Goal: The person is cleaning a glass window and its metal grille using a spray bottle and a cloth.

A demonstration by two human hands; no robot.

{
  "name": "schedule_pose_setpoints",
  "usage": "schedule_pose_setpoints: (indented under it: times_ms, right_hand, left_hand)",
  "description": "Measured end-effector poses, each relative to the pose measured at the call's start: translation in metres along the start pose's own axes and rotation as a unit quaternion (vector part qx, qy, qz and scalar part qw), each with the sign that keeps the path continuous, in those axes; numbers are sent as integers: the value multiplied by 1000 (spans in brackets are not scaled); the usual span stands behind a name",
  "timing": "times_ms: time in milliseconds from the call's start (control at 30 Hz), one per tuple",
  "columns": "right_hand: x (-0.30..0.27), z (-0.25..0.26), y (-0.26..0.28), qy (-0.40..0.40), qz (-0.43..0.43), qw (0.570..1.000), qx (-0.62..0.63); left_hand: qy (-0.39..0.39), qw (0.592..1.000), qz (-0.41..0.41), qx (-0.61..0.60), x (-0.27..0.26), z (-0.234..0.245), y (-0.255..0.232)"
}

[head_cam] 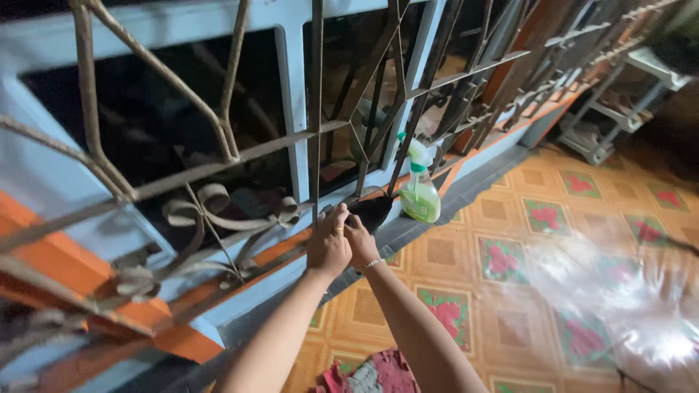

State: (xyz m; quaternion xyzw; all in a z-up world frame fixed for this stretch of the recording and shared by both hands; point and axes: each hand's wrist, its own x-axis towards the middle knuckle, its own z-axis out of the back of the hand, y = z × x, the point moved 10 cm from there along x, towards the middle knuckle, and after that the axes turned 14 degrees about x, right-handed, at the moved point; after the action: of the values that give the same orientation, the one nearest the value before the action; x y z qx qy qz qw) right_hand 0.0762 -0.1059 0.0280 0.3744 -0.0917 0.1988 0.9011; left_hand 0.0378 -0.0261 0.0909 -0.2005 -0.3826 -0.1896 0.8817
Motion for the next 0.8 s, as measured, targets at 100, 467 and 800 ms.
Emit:
schedule_pose_setpoints:
  times_ms: [100,467,800]
  right_hand:
    - [-2,8,-7,-7,-12,999,42]
    - [-11,0,-31,9,-22,1000,-19]
    - [-12,-17,-36,-17,-56,998,-6]
  left_hand:
    - [23,1000,10,5,-3,-2,-9]
    - [69,997,29,28,4,4,-35]
    - [70,997,3,-8,-4,11,-25]
